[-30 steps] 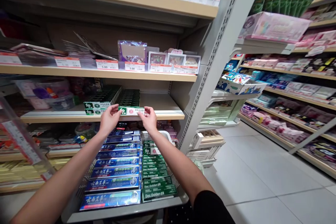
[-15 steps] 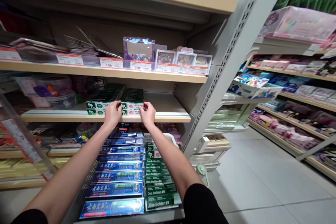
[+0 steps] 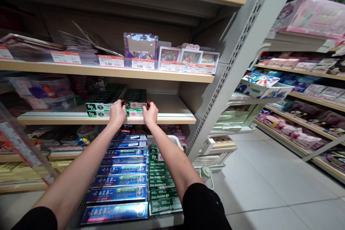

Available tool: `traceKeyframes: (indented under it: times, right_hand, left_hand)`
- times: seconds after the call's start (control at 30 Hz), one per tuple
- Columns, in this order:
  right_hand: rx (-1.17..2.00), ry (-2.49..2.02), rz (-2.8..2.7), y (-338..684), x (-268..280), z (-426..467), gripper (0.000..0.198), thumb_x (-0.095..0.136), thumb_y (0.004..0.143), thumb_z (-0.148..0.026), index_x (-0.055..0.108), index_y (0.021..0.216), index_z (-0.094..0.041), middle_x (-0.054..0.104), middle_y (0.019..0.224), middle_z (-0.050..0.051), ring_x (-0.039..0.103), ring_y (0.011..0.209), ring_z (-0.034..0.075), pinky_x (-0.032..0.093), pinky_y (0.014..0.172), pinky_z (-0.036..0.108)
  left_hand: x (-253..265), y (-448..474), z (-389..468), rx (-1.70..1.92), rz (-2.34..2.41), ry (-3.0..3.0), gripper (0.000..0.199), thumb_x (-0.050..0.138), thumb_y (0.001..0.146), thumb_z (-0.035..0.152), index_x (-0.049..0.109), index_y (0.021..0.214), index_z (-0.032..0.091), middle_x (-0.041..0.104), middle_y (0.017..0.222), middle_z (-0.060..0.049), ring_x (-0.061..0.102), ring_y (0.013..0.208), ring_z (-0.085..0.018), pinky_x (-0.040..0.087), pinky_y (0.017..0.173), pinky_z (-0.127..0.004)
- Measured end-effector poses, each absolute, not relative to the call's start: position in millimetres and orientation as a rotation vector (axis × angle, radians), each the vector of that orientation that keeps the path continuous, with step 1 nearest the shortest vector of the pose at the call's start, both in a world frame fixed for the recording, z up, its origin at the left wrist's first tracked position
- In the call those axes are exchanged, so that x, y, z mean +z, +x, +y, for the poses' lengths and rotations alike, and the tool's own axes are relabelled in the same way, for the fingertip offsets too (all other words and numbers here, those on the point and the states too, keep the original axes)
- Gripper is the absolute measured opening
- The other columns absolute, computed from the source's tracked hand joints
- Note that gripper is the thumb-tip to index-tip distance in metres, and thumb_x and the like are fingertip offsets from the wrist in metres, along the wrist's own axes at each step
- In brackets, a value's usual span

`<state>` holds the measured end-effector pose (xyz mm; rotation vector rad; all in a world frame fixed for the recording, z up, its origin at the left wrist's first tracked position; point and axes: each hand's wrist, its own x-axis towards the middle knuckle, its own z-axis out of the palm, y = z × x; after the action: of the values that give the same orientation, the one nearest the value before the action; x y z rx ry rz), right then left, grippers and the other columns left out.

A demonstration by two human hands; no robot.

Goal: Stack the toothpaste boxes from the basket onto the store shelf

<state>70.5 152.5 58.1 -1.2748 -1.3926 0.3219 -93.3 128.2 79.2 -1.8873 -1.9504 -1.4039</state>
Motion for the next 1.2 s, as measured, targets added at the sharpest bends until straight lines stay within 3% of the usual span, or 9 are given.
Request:
traceKeyframes:
  times: [0.17,0.47,0.7,1.0,1.2]
  right_hand:
    - [0.341,-1.27,-1.38,70,61,149,0.031,0.062,0.081,-0.031,0.064,0.109,-0.019,0.071,0.095,0.007,0.065,0.087,0.021,0.051,0.083,0.032]
    - [0.508,-1.193,-1.321,73,65,141,0.036,0.066,0.078,-0.033,0.064,0.111,-0.018,0.071,0.101,0.008,0.068,0.089,0.02,0.054,0.086,0.034]
    - [0.566,-1.049,-1.263,95,68,115,0.036,0.07,0.074,-0.028,0.064,0.106,-0.014,0.07,0.109,0.012,0.066,0.102,0.021,0.054,0.092,0.036]
    - [0.525,-1.061,-1.369,144,32,60,0.029,0.067,0.078,-0.036,0.067,0.099,-0.017,0.072,0.099,0.008,0.069,0.087,0.019,0.055,0.084,0.034]
    - [0.544,-1.265,-1.487,175,-11,38,0.021,0.065,0.078,-0.033,0.068,0.091,-0.017,0.073,0.092,0.006,0.068,0.083,0.019,0.054,0.079,0.032]
  left_hand:
    - [79,-93,127,-1.439,-1.93,-1.91,0.028,0.044,0.088,0.016,0.059,0.111,0.012,0.064,0.109,-0.018,0.062,0.106,-0.03,0.046,0.096,-0.044]
    - [85,-90,106,-1.267,-1.892,-2.024,0.05,0.049,0.088,0.018,0.041,0.137,0.007,0.062,0.114,-0.022,0.06,0.109,-0.035,0.049,0.091,-0.045]
    - [86,-93,83,-1.372,-1.754,-2.083,0.053,0.049,0.089,0.019,0.041,0.141,0.011,0.052,0.138,-0.019,0.052,0.125,-0.032,0.042,0.105,-0.045]
    - [66,-88,27,-1.443,-1.548,-2.257,0.039,0.044,0.093,0.024,0.054,0.131,0.022,0.057,0.133,-0.009,0.05,0.127,-0.024,0.038,0.11,-0.04]
    - [34,-46,3,-0.916,-1.307,-2.724,0.032,0.042,0.093,0.023,0.06,0.12,0.022,0.064,0.118,-0.009,0.059,0.111,-0.023,0.047,0.096,-0.036]
